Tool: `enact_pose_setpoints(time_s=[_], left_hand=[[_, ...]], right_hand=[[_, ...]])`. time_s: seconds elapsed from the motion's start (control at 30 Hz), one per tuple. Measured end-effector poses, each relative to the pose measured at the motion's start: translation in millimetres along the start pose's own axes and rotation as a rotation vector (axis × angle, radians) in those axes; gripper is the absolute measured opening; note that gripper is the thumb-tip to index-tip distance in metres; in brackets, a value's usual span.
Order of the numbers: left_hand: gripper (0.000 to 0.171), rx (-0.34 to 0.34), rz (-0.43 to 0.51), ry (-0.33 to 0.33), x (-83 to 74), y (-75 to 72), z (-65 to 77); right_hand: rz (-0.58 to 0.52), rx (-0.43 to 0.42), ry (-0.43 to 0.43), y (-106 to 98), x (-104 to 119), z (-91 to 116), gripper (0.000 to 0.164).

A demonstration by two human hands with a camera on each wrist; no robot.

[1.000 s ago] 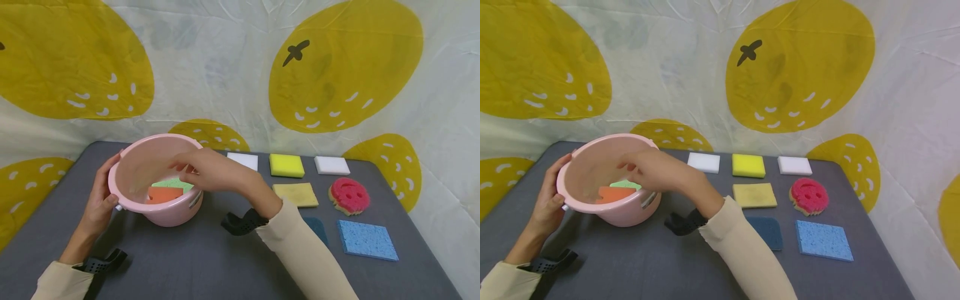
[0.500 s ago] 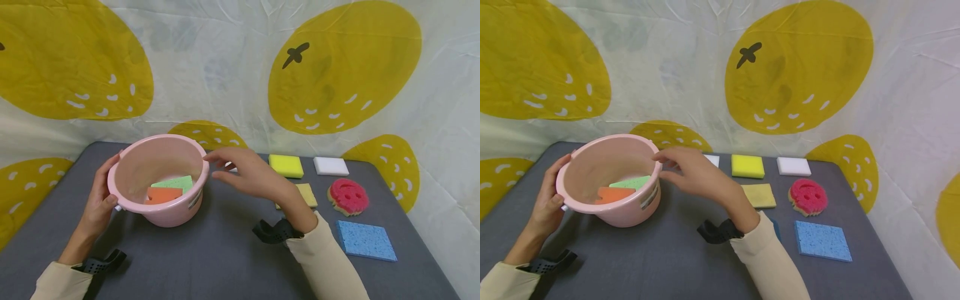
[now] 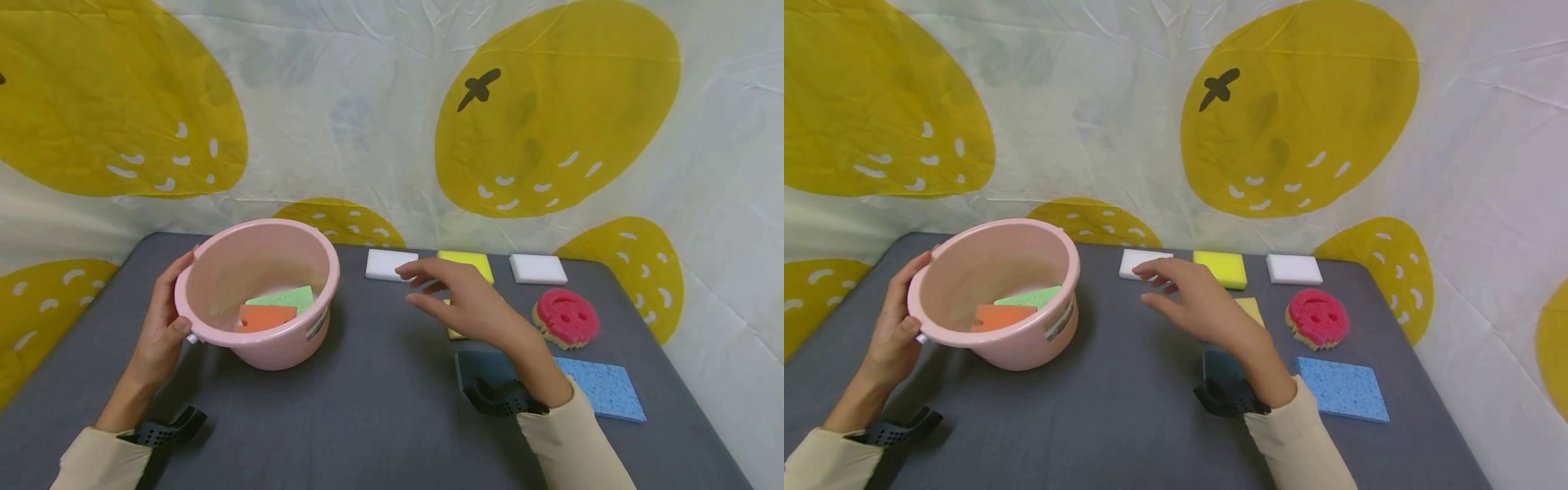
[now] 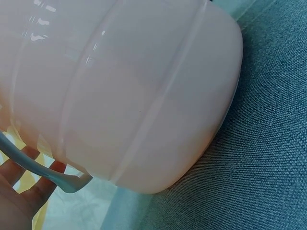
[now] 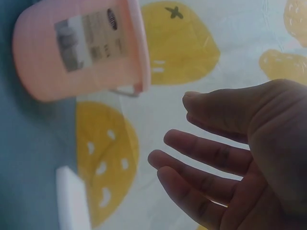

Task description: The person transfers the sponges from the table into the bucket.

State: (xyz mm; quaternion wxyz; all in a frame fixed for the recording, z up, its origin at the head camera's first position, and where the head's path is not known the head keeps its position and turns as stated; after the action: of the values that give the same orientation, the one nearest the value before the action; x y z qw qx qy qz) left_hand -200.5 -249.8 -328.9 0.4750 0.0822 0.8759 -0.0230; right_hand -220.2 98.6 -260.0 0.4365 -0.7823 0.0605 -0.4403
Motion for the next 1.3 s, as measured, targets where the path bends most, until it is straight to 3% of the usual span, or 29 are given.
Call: enact_pose_setpoints(time_s=[0.63,0.93,1.17,1.3], left_hand=[[0.075,-0.001,-0.012,0.007,0.5,0.1,1.6],[0.075,-0.003,-0.03,-0.007,0.7,0.5,1.4],[0.075,-0.005,-0.01,0.003,0.2,-0.8,0.9],[0.074,-0.007,0.003,0.013,1.3,-2.2,0.9]], right_hand=[[-0.011,-0.044,0.185,0,-70,80,0.048],[0.073,-0.054,0.241,0,-94,119,0.049],[0.117,-0.033,0.336,4,-113,145,0.063],[0.132,-0.033,0.333,8,-118,155,0.07]])
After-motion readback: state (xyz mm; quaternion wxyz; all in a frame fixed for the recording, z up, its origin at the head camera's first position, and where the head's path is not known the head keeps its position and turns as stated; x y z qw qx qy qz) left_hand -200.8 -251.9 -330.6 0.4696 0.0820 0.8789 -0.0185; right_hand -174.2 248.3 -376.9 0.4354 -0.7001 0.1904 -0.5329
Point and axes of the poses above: each hand's wrist, its own z-axis away from the middle knuckle, its own y-axis out of the palm, x = y × z, the point moved 9 cm from there along -z, towards the middle knuckle, and after that the axes turned 1 degree about x, right-handed, at the moved point
